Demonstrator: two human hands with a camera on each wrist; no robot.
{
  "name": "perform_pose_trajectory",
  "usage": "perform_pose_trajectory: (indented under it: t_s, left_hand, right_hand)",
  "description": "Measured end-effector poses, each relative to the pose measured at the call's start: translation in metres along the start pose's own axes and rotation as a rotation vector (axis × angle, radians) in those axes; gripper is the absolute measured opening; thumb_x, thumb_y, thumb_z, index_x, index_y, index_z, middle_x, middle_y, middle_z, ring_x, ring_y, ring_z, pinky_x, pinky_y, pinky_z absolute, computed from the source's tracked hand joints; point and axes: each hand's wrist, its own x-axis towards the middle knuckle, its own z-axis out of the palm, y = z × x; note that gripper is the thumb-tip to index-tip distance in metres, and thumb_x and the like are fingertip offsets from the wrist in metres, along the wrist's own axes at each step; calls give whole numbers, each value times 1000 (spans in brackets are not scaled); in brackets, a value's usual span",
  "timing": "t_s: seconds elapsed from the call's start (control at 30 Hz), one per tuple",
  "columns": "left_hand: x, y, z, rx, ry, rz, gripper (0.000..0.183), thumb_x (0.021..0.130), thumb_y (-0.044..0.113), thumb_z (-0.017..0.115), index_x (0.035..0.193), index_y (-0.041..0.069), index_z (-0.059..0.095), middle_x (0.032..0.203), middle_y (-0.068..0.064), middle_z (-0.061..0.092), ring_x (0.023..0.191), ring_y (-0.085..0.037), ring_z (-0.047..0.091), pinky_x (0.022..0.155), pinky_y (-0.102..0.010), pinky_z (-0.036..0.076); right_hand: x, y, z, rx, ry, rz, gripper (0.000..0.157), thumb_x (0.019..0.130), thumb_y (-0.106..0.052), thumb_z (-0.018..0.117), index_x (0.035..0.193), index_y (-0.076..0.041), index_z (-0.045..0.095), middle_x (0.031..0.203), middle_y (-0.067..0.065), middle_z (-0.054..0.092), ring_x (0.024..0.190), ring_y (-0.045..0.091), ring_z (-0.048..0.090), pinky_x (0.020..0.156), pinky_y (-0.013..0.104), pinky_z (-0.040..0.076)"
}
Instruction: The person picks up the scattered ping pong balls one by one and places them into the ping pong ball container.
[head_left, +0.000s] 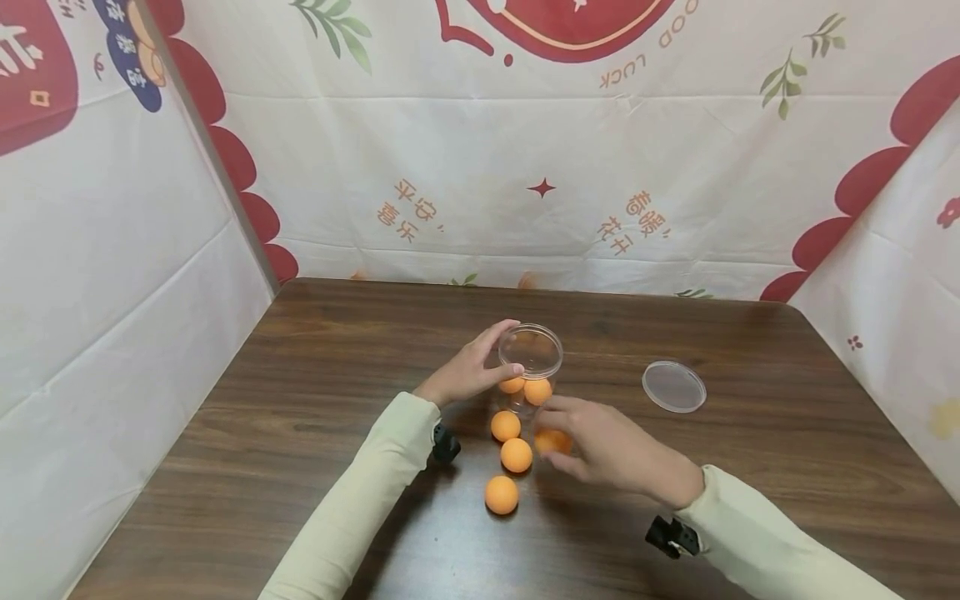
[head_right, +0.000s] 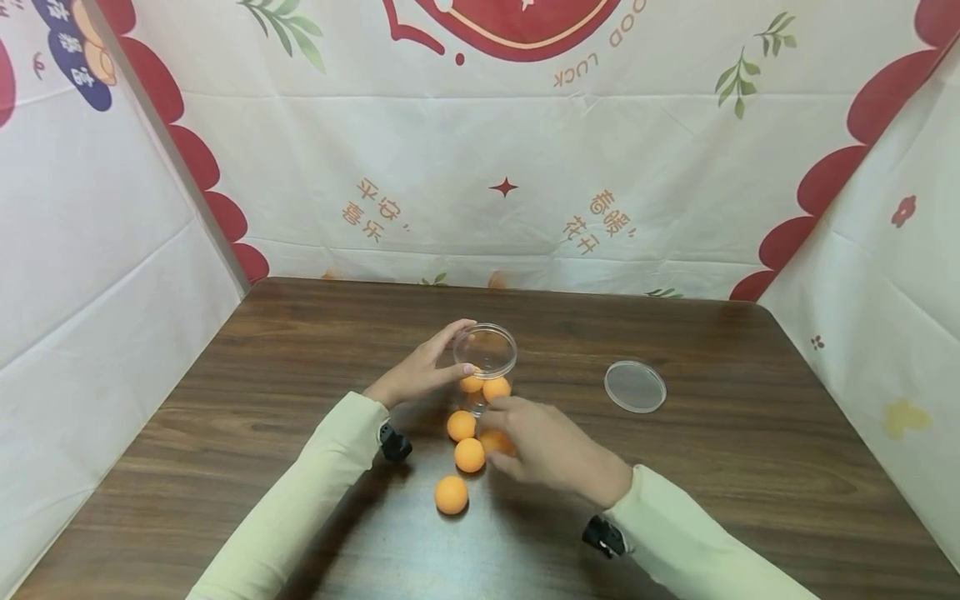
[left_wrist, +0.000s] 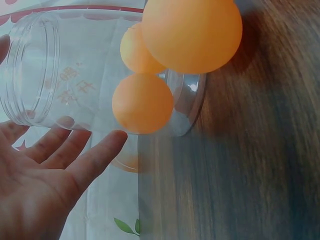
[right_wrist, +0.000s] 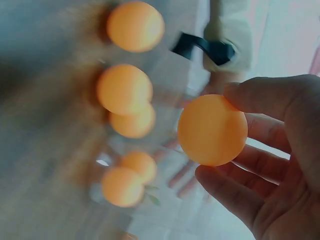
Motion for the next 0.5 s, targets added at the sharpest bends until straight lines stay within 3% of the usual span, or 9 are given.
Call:
perform_pose_trajectory:
  t_s: [0.27, 0.5]
  left_hand:
    - [-1, 1, -1, -3, -6, 5, 67, 94, 26, 59, 149, 11, 24, 149, -12, 35, 137, -32, 36, 108, -50, 35]
    - [-2, 2, 0, -34, -21, -8, 69, 95, 32, 58, 150, 14, 21, 150, -14, 34, 138, -34, 34, 107, -52, 35]
  right_hand:
    - [20, 10, -32, 48, 123, 11, 19, 82, -12, 73, 101, -11, 69, 102, -1, 65, 77, 6, 57, 67, 26, 51]
    - [38, 18, -40, 42, 141, 51, 17, 83, -10, 71, 100, -9, 69, 100, 2, 65, 68, 8, 52, 63, 24, 47]
